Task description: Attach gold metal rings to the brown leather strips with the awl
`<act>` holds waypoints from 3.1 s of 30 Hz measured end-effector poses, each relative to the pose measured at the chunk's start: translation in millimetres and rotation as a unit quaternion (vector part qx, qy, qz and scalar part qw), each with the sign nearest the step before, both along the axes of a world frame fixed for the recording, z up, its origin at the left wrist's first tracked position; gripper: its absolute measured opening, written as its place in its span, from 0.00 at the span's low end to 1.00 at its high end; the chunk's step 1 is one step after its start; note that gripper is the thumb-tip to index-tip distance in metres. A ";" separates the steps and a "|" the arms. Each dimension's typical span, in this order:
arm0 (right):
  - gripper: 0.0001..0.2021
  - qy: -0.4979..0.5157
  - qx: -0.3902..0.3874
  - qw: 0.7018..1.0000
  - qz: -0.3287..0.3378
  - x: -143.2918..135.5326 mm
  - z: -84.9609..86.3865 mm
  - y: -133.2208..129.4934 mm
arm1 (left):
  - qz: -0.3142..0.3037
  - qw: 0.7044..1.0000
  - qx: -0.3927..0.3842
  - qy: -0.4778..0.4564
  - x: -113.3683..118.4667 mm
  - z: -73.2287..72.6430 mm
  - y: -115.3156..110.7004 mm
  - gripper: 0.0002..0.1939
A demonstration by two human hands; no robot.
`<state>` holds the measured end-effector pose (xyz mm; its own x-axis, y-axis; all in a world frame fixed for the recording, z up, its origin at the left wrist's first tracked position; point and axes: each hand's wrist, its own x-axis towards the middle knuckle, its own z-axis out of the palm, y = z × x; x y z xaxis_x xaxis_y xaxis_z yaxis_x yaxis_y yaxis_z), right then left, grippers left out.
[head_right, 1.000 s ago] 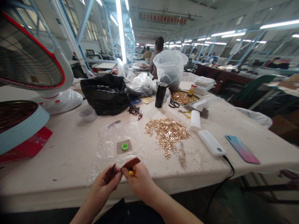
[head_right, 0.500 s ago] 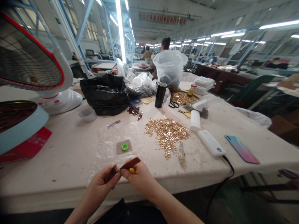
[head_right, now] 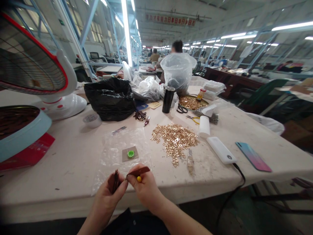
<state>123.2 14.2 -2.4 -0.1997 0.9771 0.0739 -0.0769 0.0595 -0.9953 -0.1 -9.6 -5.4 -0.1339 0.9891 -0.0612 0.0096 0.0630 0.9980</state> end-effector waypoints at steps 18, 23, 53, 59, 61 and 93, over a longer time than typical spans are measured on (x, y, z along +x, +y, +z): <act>0.17 0.027 -0.109 0.991 0.074 2.0 9.9 7.4 | -0.055 0.990 -0.105 -0.074 -14.7 5.7 1.0 0.15; 0.17 0.013 -0.077 0.993 0.093 4.1 4.7 6.8 | -0.059 0.992 -0.099 -0.054 -19.2 6.5 1.7 0.14; 0.19 0.022 -0.094 0.992 0.082 19.6 4.2 21.7 | -0.014 0.962 -0.194 -0.191 -15.7 3.9 3.6 0.18; 0.24 0.081 -0.058 0.992 -0.082 35.5 6.0 31.4 | 0.011 0.945 -0.176 -0.277 -15.7 4.2 5.7 0.13; 0.23 0.152 -0.092 0.979 -0.101 34.2 6.1 33.8 | 0.013 0.938 -0.174 -0.299 -16.8 3.9 6.8 0.12; 0.21 0.317 -0.160 0.932 -0.069 15.7 30.3 23.5 | 0.053 0.926 -0.152 -0.342 -16.7 11.0 6.1 0.13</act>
